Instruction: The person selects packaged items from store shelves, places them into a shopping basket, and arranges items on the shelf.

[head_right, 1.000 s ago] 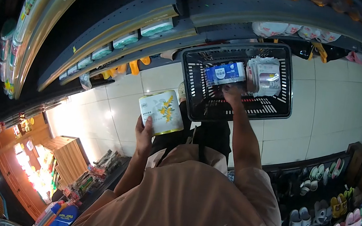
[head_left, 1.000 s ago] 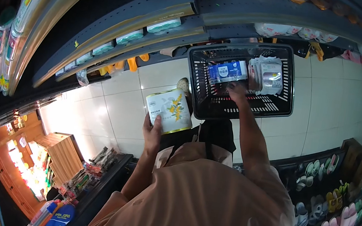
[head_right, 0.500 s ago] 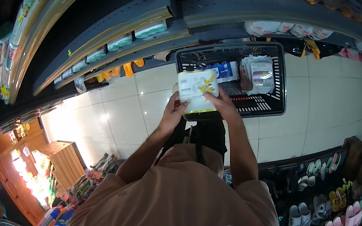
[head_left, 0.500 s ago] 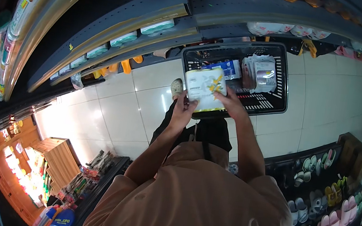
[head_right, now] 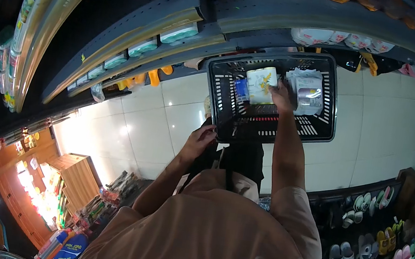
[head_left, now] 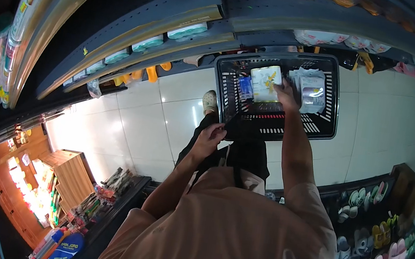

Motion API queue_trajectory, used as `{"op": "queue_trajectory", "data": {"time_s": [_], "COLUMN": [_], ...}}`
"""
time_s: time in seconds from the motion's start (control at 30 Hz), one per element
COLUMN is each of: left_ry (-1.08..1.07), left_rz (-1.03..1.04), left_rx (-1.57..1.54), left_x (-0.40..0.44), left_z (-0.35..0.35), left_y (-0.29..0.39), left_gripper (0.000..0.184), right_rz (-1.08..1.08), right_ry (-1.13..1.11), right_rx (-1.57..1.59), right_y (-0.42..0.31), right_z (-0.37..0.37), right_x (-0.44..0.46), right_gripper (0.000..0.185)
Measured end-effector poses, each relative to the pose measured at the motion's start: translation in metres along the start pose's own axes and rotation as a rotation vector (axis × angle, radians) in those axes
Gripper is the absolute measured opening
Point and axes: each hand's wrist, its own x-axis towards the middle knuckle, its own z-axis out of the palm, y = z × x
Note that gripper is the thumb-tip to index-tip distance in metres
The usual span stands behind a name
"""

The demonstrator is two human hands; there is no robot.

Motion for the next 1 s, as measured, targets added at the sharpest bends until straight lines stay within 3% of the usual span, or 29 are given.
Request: {"op": "queue_trajectory", "data": {"time_s": [0.03, 0.13, 0.17, 0.27, 0.33, 0.4, 0.47, 0.53, 0.63, 0.73, 0.87, 1.0], "left_ry": [0.006, 0.055, 0.065, 0.036, -0.069, 0.003, 0.018, -0.021, 0.002, -0.041, -0.117, -0.091], "left_rz": [-0.006, -0.009, 0.02, 0.085, 0.098, 0.327, 0.38, 0.242, 0.277, 0.231, 0.091, 0.101], "left_rx": [0.0, 0.102, 0.102, 0.163, 0.284, 0.558, 0.81, 1.039, 1.126, 0.982, 0.875, 0.892], "left_x": [-0.002, -0.005, -0.005, 0.001, 0.007, 0.009, 0.008, -0.002, 0.005, 0.015, 0.011, 0.009], "left_z": [0.0, 0.002, 0.002, -0.001, -0.004, 0.002, 0.009, 0.019, 0.021, 0.015, 0.017, 0.02], "left_y": [0.003, 0.011, 0.005, -0.014, -0.015, -0.015, -0.014, 0.012, 0.007, -0.018, -0.031, -0.03], "left_gripper": [0.036, 0.034, 0.035, 0.038, 0.045, 0.052, 0.059, 0.066, 0.071, 0.075, 0.08, 0.082], "right_rz": [-0.036, -0.082, -0.068, -0.304, -0.428, -0.542, -0.599, -0.55, -0.306, -0.179, -0.141, -0.202], "right_ry": [0.219, 0.295, 0.421, 0.509, 0.284, 0.005, -0.019, -0.084, -0.273, -0.383, -0.399, -0.33], "right_rx": [-0.265, -0.637, -0.671, -0.876, -0.961, -0.996, -1.085, -1.183, -1.273, -1.273, -1.302, -1.315], "right_y": [0.002, -0.007, -0.003, -0.062, -0.072, -0.073, -0.071, -0.069, -0.082, -0.095, -0.094, -0.074], "right_z": [0.009, 0.022, 0.032, 0.048, 0.064, 0.079, 0.09, 0.095, 0.09, 0.08, 0.082, 0.083], "right_x": [0.01, 0.015, 0.027, -0.005, -0.002, 0.007, 0.01, 0.02, 0.047, 0.057, 0.062, 0.057], "right_gripper": [0.069, 0.061, 0.057, 0.052, 0.049, 0.048, 0.047, 0.054, 0.071, 0.07, 0.074, 0.081]}}
